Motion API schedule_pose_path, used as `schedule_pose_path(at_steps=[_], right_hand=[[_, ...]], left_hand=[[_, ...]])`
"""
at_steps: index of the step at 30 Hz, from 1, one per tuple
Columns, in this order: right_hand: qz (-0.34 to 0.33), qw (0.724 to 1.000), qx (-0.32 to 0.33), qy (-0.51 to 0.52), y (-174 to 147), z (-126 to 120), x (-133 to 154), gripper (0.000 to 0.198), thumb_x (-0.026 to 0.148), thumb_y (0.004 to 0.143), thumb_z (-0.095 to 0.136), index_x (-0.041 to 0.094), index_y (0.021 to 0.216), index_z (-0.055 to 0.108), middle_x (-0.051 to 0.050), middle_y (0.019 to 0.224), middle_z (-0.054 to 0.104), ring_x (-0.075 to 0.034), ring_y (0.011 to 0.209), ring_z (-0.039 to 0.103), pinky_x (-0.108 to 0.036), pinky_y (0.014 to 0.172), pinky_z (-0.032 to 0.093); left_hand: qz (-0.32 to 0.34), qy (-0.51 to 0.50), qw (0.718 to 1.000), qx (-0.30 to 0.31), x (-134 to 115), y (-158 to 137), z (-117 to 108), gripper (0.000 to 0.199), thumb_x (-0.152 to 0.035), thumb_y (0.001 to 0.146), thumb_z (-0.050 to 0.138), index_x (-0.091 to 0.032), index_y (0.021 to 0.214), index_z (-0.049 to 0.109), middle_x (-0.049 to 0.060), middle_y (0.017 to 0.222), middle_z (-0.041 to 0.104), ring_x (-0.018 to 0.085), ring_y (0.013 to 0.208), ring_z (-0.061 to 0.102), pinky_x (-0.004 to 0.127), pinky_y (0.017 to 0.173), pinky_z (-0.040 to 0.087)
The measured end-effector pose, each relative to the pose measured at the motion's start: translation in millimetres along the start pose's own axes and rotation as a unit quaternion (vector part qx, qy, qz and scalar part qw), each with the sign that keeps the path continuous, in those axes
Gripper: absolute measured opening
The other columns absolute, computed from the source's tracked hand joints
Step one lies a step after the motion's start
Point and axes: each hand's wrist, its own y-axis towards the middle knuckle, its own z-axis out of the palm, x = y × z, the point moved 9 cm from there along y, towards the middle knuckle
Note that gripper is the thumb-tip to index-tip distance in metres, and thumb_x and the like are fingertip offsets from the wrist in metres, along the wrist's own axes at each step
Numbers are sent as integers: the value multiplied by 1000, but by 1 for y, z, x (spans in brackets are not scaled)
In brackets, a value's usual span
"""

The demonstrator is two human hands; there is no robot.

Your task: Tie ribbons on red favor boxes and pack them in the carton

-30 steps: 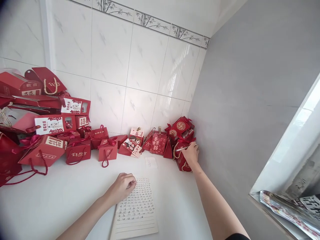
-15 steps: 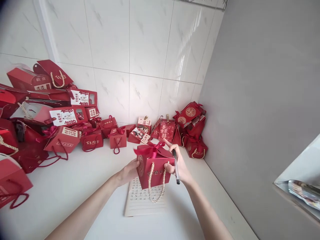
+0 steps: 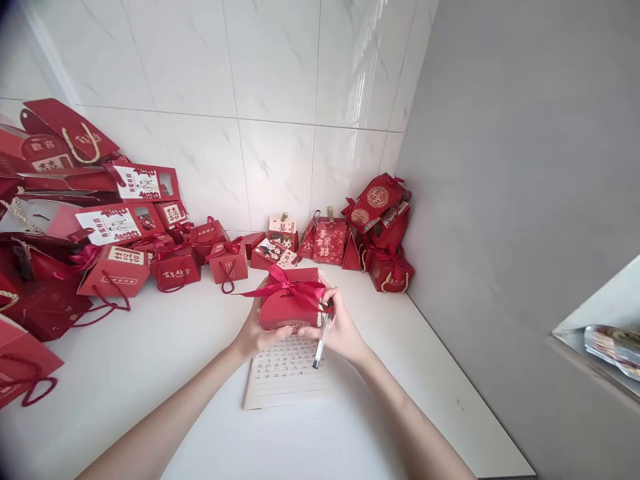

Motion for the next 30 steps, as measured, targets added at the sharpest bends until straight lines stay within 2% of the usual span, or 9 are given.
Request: schedule_pose_path(at_steps=[3,7,10,12,15,17,20,25,30], right_hand=[[58,998,9,29,-1,-2,-14,56,44,64,79,24,84,31,5,73,42,-14,60,43,-24,56,38],[109,992,7,57,-3,-4,-27,49,50,69,72,24,82,31,8,64,39,-10,45,35,-21,44,31],[102,993,12,51,-2,-4,-24,43,59,77,59,23,80,35,5,67,47,-13,48,44,-25,48,39],[91,993,-4,70,0,-8,-22,44,66,82,43,23,78,35,0,75,56,-18,61,55,-32,63,46],[103,992,-55,52,1,-21,-28,46,68,85,34,23,78,36,-7,91,61,-23,81,60,-39,82,44],[122,990,-66,-33,-1,-26,-35,44,66,85,38,23,79,37,-8,92,62,-24,83,60,-40,82,43],[125,975,-4,-185,-5,-15,-43,41,65,82,41,24,80,39,-7,84,61,-25,75,58,-40,75,43],[88,961,98,-242,-14,17,-52,33,58,83,37,25,81,38,-3,78,58,-23,68,56,-36,68,43],[79,960,113,-244,-18,22,-55,37,62,76,40,25,79,43,-4,74,59,-25,68,58,-37,67,45]], left_hand=[[-23,-17,999,45,0,0,1,74,-40,72,65,-20,133,28,14,126,50,29,113,51,41,93,43],[-77,8,997,-13,8,3,-14,75,-42,67,69,-19,128,33,13,128,48,30,118,46,41,97,39],[-160,-67,984,-50,16,2,-15,70,-46,63,70,-17,121,41,12,120,55,29,112,52,37,88,45],[-223,-146,959,-96,17,0,-16,58,-53,68,62,-17,112,49,10,111,61,26,104,57,32,79,48],[-299,-253,904,-172,10,-5,-21,51,-62,76,46,-20,104,55,5,96,66,21,87,62,27,63,49],[-328,-292,875,-203,-1,-7,-26,55,-67,76,40,-20,100,56,4,85,66,18,73,62,25,54,47],[-351,-306,853,-235,-21,-12,-40,57,-71,75,35,-19,86,56,2,68,62,15,57,58,24,47,45],[-355,-261,855,-274,-52,-21,-66,52,-67,78,34,-19,80,53,2,63,59,14,53,56,25,48,47],[-280,-154,900,-297,-106,-38,-113,44,-54,82,39,-17,99,55,6,78,65,18,63,62,30,58,52]])
